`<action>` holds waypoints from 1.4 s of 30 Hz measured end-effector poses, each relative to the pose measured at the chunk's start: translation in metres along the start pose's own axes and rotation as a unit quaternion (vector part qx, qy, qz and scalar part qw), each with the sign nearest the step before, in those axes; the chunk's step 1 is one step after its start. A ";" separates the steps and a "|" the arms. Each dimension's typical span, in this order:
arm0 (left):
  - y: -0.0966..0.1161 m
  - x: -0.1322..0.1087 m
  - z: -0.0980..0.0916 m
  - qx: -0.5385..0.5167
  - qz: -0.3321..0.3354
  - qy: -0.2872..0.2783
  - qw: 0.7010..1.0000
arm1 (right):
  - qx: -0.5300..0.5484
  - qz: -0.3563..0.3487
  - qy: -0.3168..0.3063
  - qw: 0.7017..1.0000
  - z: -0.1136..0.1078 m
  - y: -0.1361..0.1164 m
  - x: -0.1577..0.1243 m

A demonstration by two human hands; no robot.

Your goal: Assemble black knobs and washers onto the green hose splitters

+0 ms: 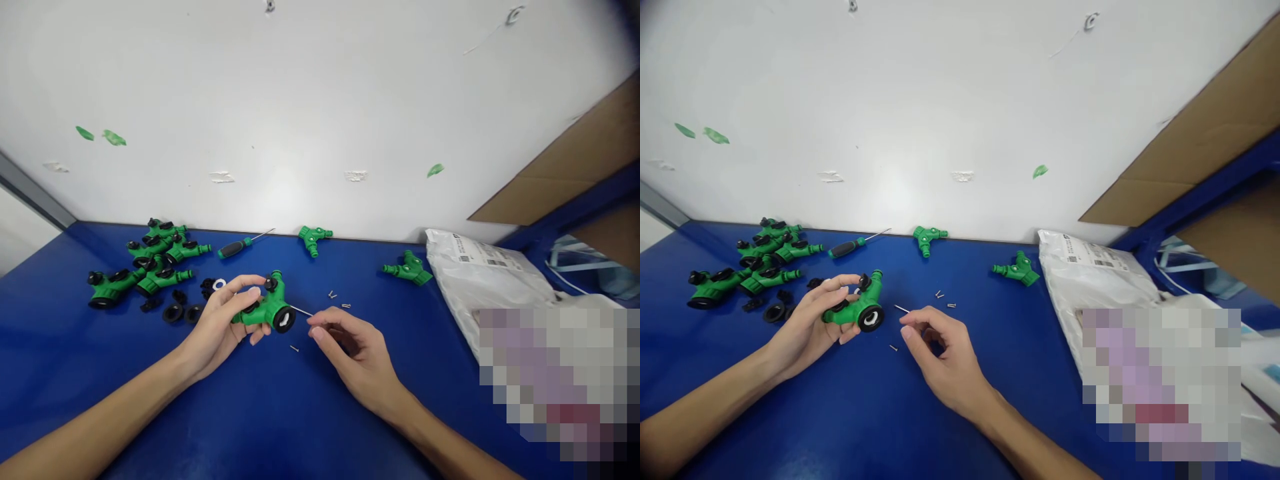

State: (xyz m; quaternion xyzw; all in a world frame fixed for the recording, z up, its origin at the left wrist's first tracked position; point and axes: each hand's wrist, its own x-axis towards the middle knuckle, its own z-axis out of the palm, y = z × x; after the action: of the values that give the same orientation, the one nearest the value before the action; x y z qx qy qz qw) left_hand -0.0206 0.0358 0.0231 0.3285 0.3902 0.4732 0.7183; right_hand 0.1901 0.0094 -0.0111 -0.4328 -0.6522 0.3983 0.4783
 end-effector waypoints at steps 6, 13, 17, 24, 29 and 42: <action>-0.002 0.000 0.000 -0.016 -0.011 -0.008 1.000 | -0.007 0.007 -0.013 1.000 0.001 -0.001 -0.001; -0.001 0.000 0.001 -0.039 -0.027 -0.005 0.999 | -0.010 0.009 -0.028 1.000 0.001 0.001 -0.001; 0.001 -0.001 0.002 -0.042 -0.045 0.005 0.998 | -0.013 -0.002 -0.025 1.000 0.000 -0.001 -0.001; -0.001 -0.002 0.000 -0.023 -0.053 -0.001 0.998 | 0.018 0.005 -0.023 1.000 0.001 -0.003 -0.001; -0.008 -0.003 -0.003 0.150 0.038 -0.049 0.987 | 0.136 0.034 -0.047 0.989 0.002 0.002 -0.003; -0.018 -0.013 0.000 0.310 0.096 -0.043 0.945 | 0.082 0.123 -0.095 0.984 0.005 -0.003 0.000</action>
State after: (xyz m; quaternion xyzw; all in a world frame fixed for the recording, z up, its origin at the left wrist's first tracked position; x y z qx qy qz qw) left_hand -0.0166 0.0178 0.0112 0.5909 0.4527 0.3814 0.5482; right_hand 0.1845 0.0082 -0.0091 -0.4294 -0.6011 0.5457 0.3957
